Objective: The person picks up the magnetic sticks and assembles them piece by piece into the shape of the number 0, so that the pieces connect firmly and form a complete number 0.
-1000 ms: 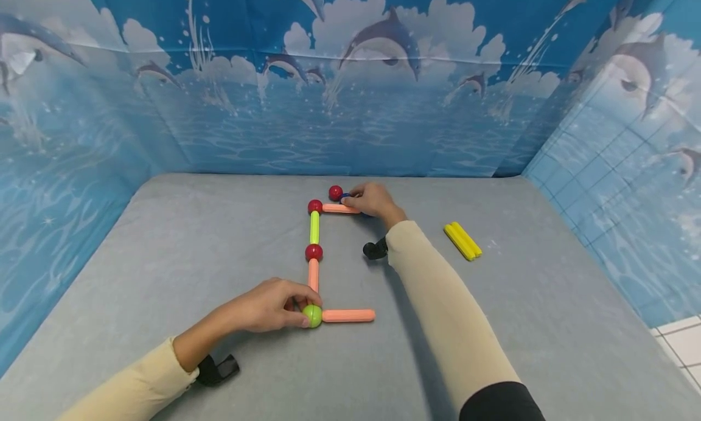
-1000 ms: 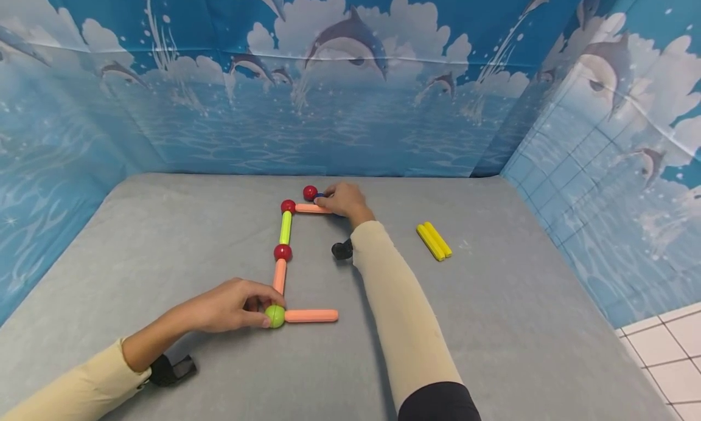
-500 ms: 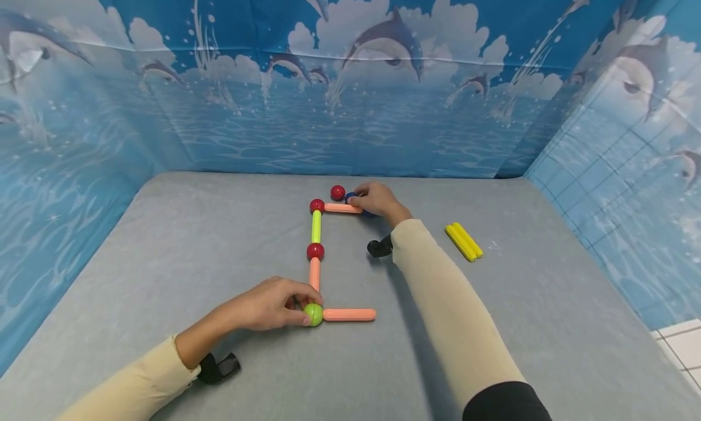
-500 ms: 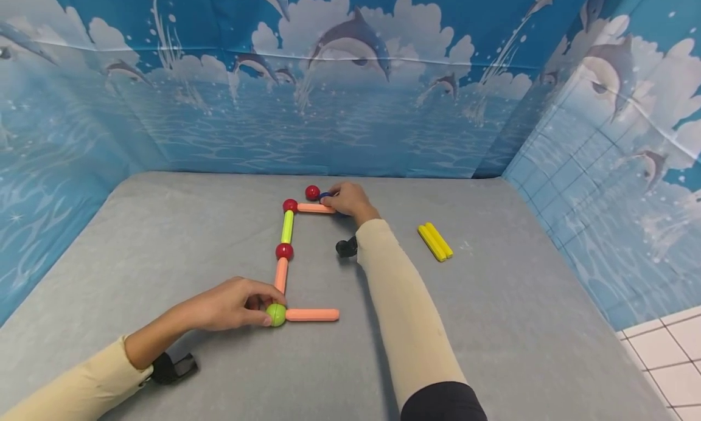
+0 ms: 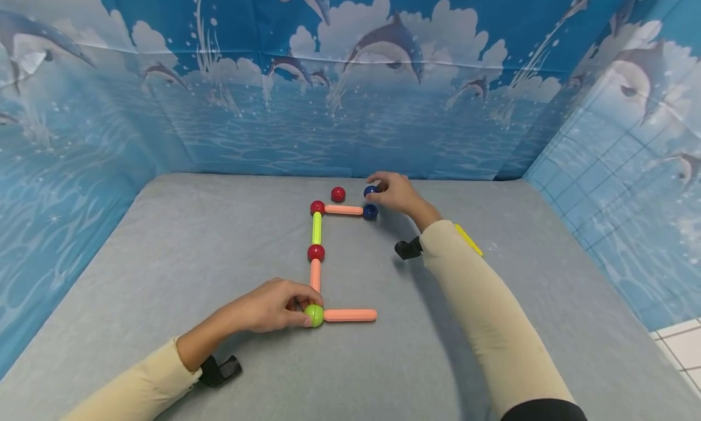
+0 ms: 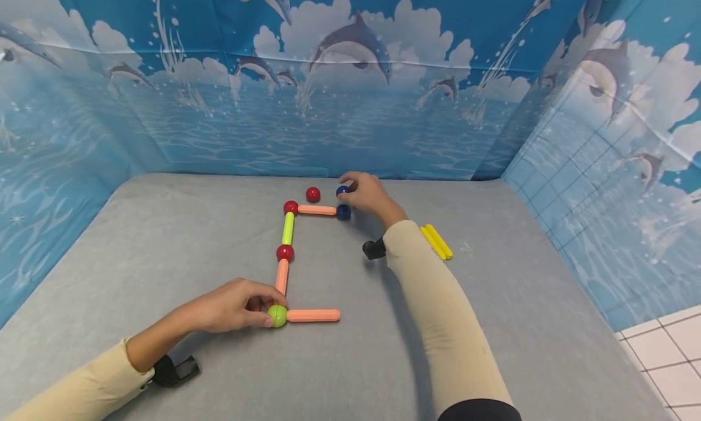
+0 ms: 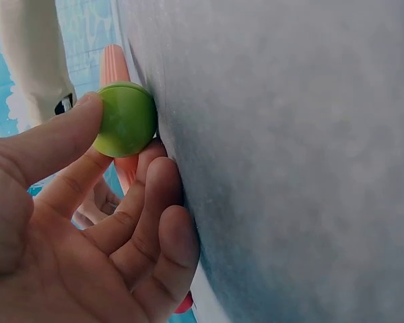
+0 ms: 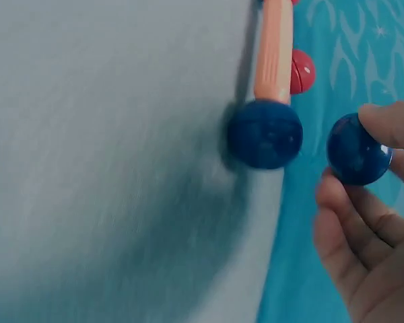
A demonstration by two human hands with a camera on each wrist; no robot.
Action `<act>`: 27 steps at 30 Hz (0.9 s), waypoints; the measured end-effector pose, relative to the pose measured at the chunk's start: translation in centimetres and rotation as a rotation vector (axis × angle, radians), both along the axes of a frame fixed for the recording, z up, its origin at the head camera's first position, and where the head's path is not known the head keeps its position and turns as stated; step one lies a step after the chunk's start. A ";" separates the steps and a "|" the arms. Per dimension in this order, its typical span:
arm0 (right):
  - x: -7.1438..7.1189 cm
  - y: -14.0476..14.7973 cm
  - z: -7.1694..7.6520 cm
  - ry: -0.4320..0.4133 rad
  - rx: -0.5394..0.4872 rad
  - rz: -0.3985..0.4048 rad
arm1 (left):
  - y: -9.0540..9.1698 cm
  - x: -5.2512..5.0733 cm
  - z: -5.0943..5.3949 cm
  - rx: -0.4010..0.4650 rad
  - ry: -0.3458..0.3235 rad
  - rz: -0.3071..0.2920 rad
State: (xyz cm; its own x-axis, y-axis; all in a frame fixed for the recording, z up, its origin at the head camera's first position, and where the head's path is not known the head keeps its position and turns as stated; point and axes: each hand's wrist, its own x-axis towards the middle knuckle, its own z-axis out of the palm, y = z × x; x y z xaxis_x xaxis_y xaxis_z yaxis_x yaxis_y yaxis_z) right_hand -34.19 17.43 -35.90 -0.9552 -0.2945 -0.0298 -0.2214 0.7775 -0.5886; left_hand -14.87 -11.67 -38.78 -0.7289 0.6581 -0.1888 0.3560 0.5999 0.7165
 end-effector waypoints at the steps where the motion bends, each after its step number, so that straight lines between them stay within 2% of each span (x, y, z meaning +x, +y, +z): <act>1: 0.2 0.3 0.1 0.004 0.017 0.037 | 0.0 0.0 0.0 -0.001 0.001 0.000; 5: 1.4 1.6 0.2 0.024 0.059 0.140 | -0.1 0.0 0.0 0.003 0.005 -0.003; 11: 3.5 3.6 -0.2 0.051 0.090 0.197 | -0.1 -0.1 0.0 0.016 0.004 -0.007; 18: 7.9 4.1 -0.2 0.063 0.137 0.294 | -0.1 -0.2 0.1 0.020 -0.009 -0.010; 22: 10.2 4.2 -0.2 0.033 0.104 0.345 | -0.2 -0.3 0.0 0.021 -0.018 -0.010; 27: 12.5 4.7 -0.9 0.081 0.067 0.377 | -0.2 -0.4 0.0 0.016 -0.012 -0.011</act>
